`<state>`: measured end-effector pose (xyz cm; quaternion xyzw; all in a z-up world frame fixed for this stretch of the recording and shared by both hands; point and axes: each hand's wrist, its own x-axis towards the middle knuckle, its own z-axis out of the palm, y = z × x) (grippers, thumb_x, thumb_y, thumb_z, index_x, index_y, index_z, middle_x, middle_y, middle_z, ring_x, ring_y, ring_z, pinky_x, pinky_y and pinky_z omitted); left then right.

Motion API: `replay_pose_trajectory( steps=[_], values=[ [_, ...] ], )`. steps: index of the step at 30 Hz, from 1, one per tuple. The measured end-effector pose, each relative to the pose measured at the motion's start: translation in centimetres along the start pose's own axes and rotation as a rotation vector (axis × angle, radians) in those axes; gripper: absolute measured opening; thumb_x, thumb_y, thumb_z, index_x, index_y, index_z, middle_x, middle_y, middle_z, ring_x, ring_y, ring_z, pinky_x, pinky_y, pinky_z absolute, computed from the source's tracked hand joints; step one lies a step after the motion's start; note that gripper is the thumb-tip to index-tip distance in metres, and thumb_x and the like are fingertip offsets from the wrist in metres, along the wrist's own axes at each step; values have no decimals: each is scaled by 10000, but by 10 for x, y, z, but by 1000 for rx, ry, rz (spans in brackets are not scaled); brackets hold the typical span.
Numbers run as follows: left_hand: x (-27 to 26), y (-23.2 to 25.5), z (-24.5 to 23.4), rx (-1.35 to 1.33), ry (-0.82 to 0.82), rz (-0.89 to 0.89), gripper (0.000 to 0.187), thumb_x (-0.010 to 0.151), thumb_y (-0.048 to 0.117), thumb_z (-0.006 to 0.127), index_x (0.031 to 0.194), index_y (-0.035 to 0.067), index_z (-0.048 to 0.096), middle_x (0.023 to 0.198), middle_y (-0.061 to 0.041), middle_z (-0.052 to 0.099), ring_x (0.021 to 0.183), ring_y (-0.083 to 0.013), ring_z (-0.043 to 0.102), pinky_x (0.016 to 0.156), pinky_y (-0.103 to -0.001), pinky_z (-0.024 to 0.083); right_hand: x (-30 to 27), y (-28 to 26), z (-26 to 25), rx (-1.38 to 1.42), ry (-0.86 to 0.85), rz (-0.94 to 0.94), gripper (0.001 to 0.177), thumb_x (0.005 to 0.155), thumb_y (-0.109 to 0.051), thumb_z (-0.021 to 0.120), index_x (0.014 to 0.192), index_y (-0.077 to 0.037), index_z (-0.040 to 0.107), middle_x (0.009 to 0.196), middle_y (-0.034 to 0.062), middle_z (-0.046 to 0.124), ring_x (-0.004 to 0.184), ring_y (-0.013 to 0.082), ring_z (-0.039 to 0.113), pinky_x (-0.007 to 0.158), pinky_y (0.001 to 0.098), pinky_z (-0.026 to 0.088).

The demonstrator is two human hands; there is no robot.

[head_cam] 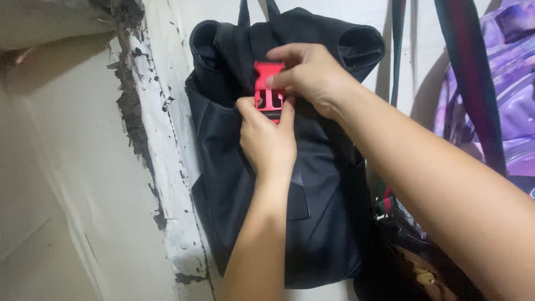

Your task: The person opens a small blue pouch and places it into a black shoulder bag hanging on the wall. They then adjust the shoulder bag's strap and buckle, open a purple backpack to place items inside, and finally zip and adjust a small black pouch attached to the backpack.

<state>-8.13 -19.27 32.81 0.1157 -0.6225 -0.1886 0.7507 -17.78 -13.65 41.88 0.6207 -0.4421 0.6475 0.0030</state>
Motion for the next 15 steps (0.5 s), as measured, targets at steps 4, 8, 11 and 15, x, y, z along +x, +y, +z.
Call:
replay_pose_trajectory(
  steps=[4, 8, 11, 15],
  values=[
    [0, 8, -3, 20, -42, -54, 498, 874, 433, 762, 1061, 60, 491, 912, -201, 718, 832, -431, 713, 715, -502, 545, -10, -9, 8, -153, 44, -2, 489, 775, 1, 780, 1254, 19, 683, 985, 92, 722, 818, 177, 721, 735, 271, 595],
    [-1, 6, -4, 45, -41, -64, 523, 867, 451, 769, 1056, 58, 481, 908, -203, 714, 818, -428, 714, 702, -505, 546, -9, -3, 6, -134, 26, -32, 460, 783, 1, 790, 1233, 17, 695, 1027, 101, 747, 875, 152, 722, 768, 261, 594],
    [-1, 3, -2, 31, -19, -32, 546, 878, 445, 775, 1110, 66, 458, 922, -221, 721, 830, -442, 718, 713, -512, 546, -8, -1, 7, -155, 25, -61, 455, 794, -6, 786, 1239, 23, 695, 1045, 104, 753, 891, 151, 726, 786, 265, 604],
    [-3, 8, -5, 42, -24, -38, 697, 881, 395, 775, 1335, 91, 342, 948, -276, 715, 847, -498, 696, 708, -548, 520, -9, 2, 4, -146, 32, -47, 463, 782, 6, 793, 1232, 34, 687, 1028, 115, 742, 854, 162, 725, 756, 275, 605]
  ],
)
